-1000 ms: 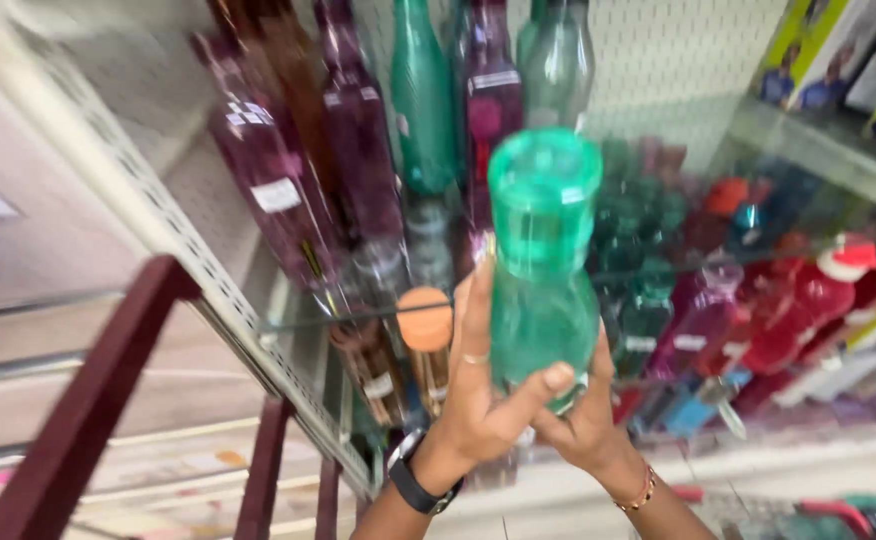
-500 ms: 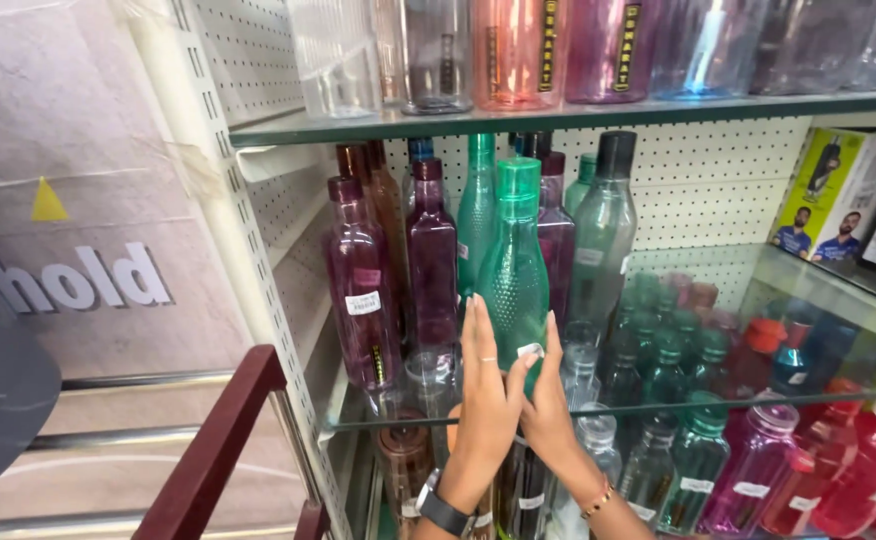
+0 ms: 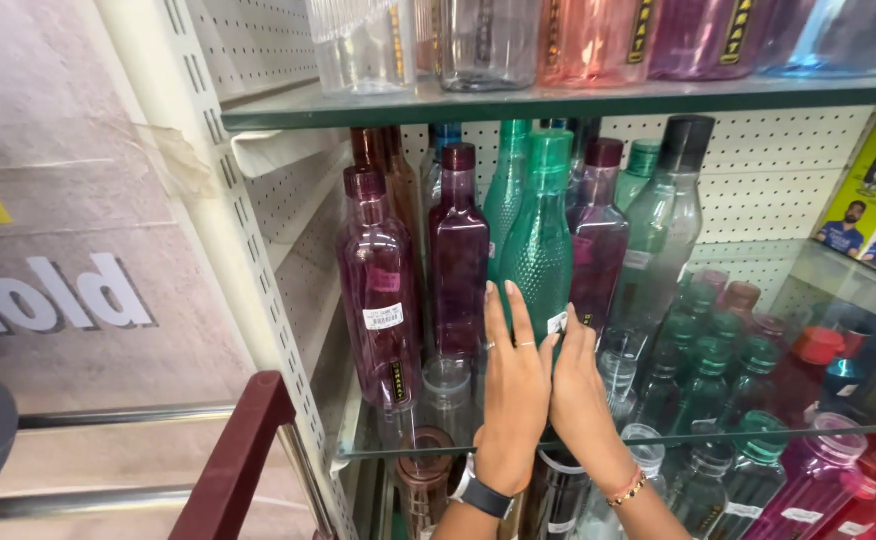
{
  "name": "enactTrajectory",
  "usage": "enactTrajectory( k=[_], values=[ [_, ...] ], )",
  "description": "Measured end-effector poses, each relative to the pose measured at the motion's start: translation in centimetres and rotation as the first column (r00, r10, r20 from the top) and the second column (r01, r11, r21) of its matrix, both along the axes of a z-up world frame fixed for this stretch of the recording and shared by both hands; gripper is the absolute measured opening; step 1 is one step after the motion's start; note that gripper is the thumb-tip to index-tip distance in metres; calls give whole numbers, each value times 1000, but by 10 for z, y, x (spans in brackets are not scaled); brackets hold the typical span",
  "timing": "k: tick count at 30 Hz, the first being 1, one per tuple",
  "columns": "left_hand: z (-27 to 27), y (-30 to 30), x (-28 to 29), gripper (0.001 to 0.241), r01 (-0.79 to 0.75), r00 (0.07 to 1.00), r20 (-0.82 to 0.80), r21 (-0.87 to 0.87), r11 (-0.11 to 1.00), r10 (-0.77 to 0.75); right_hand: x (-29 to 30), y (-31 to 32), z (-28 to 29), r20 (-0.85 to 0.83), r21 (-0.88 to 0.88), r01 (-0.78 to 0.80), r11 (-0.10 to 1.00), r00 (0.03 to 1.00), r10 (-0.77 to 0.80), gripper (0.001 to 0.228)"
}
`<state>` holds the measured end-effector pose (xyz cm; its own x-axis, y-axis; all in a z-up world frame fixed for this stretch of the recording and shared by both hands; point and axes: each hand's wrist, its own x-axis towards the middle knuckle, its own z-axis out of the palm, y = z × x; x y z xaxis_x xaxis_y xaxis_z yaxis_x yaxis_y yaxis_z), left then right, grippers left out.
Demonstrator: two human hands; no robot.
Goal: The recorder is taking various plastic water bottles from a shopping cart and arranging them onto a glass display shelf in a store.
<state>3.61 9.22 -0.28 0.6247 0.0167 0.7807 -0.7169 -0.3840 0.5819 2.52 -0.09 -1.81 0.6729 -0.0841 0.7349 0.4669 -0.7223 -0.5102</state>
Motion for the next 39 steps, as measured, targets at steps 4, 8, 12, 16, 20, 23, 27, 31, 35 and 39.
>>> enactTrajectory(
  k=[4,8,12,16,20,23,27,31,35,39],
  values=[
    [-8,1,3,69,-246,962,170,186,951,216,8,-4,-5,45,-105,22,994,999,-17,73],
    [-10,2,-3,65,-338,926,263,265,903,269,7,-4,-5,252,-236,101,966,967,-40,79],
    [-6,-1,1,64,-333,924,277,248,910,263,9,-8,-14,113,-101,68,993,992,-57,64],
    [-5,1,-1,63,-311,940,224,252,916,258,2,-5,-16,16,-69,112,991,994,-111,45],
    [-1,4,-5,66,-278,958,140,267,923,248,-1,-5,-15,-30,-157,45,987,998,-50,38],
    [8,3,-8,70,-225,973,10,274,935,232,5,-7,-14,105,-244,8,970,994,18,49],
    [2,3,-6,72,-216,971,-40,280,936,236,4,-8,-10,-22,-254,-9,967,1000,3,45],
    [3,0,-11,77,-269,960,10,331,905,281,-4,-23,-11,53,-242,-50,969,997,64,42],
    [11,-7,-15,84,-364,931,188,399,842,313,-22,-53,4,71,-257,22,966,997,-4,41],
    [26,-9,-10,87,-475,871,394,520,709,294,-22,-96,16,226,-424,148,893,973,-54,50]
  ],
)
